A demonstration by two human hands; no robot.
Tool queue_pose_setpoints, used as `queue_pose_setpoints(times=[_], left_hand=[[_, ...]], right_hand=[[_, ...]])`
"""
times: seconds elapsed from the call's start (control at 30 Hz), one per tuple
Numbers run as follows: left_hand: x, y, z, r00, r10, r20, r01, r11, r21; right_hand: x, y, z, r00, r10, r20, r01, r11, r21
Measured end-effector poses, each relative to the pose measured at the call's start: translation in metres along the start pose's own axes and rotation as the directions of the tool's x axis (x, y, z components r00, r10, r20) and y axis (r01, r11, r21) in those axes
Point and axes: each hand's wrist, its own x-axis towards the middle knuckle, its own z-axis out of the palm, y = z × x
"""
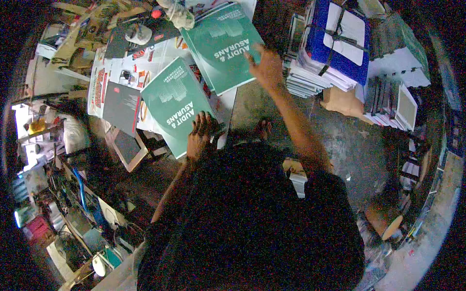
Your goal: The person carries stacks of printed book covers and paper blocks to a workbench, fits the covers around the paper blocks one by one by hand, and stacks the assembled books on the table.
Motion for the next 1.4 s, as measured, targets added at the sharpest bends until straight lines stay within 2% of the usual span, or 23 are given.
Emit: queue_pose_setpoints(times=[0.03, 0.1, 0.17, 0.3, 0.37, 0.4, 0.47, 0.6, 0.7, 0.77, 0.87, 0.9, 0.97, 1.0, 1.07, 1.1, 1.17, 1.23, 1.27, 1.3, 1.33, 1.37, 1.4], left_hand=[[-0.002, -0.003, -0.001, 1.0, -0.005, 0.015, 0.005, 1.0, -0.004], [-0.001, -0.008, -0.003, 0.997, 0.041, 0.062, -0.042, 0.999, 0.023], [0.002, -0.005, -0.009, 0.994, 0.026, 0.11, -0.028, 1.0, 0.012], [0.004, -0.01, -0.005, 0.989, 0.074, 0.13, -0.083, 0.994, 0.065], [0.005, -0.011, -0.005, 0.986, 0.084, 0.144, -0.094, 0.993, 0.066], [0.004, -0.013, -0.004, 0.984, 0.109, 0.141, -0.126, 0.985, 0.116], [0.001, -0.015, -0.001, 0.979, 0.139, 0.146, -0.163, 0.973, 0.166], [0.002, -0.022, 0.005, 0.968, 0.205, 0.147, -0.239, 0.933, 0.27], [-0.001, -0.03, 0.005, 0.962, 0.202, 0.182, -0.251, 0.918, 0.307], [-0.001, -0.031, 0.004, 0.958, 0.201, 0.206, -0.262, 0.906, 0.332], [0.0, -0.028, 0.001, 0.962, 0.22, 0.164, -0.257, 0.932, 0.257], [0.0, -0.028, 0.0, 0.962, 0.219, 0.166, -0.259, 0.924, 0.281], [-0.001, -0.027, 0.0, 0.962, 0.216, 0.167, -0.259, 0.916, 0.305], [-0.001, -0.023, -0.005, 0.964, 0.224, 0.144, -0.257, 0.926, 0.278], [-0.005, -0.025, -0.01, 0.968, 0.224, 0.116, -0.247, 0.935, 0.255], [-0.006, -0.03, -0.013, 0.961, 0.262, 0.083, -0.273, 0.944, 0.186], [-0.013, -0.036, -0.018, 0.954, 0.296, 0.041, -0.299, 0.946, 0.124], [-0.02, -0.035, -0.033, 0.965, 0.251, -0.075, -0.252, 0.968, 0.001], [-0.027, -0.032, -0.037, 0.996, 0.075, -0.041, -0.081, 0.981, -0.177], [-0.029, -0.031, -0.037, 0.996, 0.074, -0.052, -0.082, 0.982, -0.171], [-0.031, -0.031, -0.034, 0.99, 0.118, -0.078, -0.13, 0.978, -0.165], [-0.035, -0.029, -0.03, 0.982, 0.16, -0.103, -0.175, 0.972, -0.158], [-0.038, -0.02, -0.027, 0.994, 0.067, -0.085, -0.091, 0.943, -0.319]], right_hand=[[-0.024, -0.016, -0.007, 0.996, 0.04, 0.076, -0.055, 0.978, 0.201], [-0.073, -0.023, -0.004, 0.905, 0.083, 0.417, -0.21, 0.94, 0.269], [-0.113, -0.026, 0.006, 0.752, 0.069, 0.655, -0.425, 0.81, 0.404], [-0.161, -0.019, 0.037, 0.742, 0.034, 0.67, -0.404, 0.819, 0.407], [-0.173, -0.015, 0.05, 0.663, 0.093, 0.743, -0.62, 0.624, 0.475], [-0.173, -0.016, 0.049, 0.664, 0.097, 0.741, -0.625, 0.616, 0.479], [-0.169, -0.015, 0.047, 0.673, 0.058, 0.738, -0.551, 0.704, 0.447], [-0.167, -0.011, 0.047, 0.582, 0.066, 0.81, -0.656, 0.627, 0.42], [-0.163, -0.016, 0.042, 0.607, 0.055, 0.793, -0.612, 0.669, 0.422], [-0.175, -0.002, 0.063, 0.758, 0.005, 0.653, -0.457, 0.718, 0.525], [-0.181, 0.013, 0.08, 0.782, 0.018, 0.623, -0.414, 0.762, 0.497], [-0.178, 0.011, 0.078, 0.781, 0.016, 0.624, -0.413, 0.763, 0.497], [-0.174, 0.006, 0.073, 0.665, 0.119, 0.737, -0.584, 0.699, 0.414], [-0.169, -0.001, 0.067, 0.664, 0.115, 0.739, -0.581, 0.701, 0.413], [-0.161, -0.025, 0.051, 0.753, 0.097, 0.651, -0.425, 0.826, 0.369], [-0.157, -0.034, 0.047, 0.754, 0.087, 0.651, -0.417, 0.829, 0.372], [-0.151, -0.049, 0.044, 0.897, -0.109, 0.429, -0.128, 0.863, 0.488], [-0.138, -0.069, 0.051, 0.88, -0.104, 0.463, -0.127, 0.888, 0.441], [-0.124, -0.091, 0.042, 0.704, 0.129, 0.699, -0.628, 0.572, 0.528], [-0.112, -0.11, 0.037, 0.389, 0.18, 0.903, -0.921, 0.072, 0.383], [-0.127, -0.095, 0.085, 0.656, 0.084, 0.75, -0.689, 0.471, 0.551], [-0.125, -0.095, 0.108, 0.667, 0.073, 0.741, -0.535, 0.739, 0.409], [-0.127, -0.097, 0.119, 0.8, 0.088, 0.594, -0.431, 0.774, 0.465]])
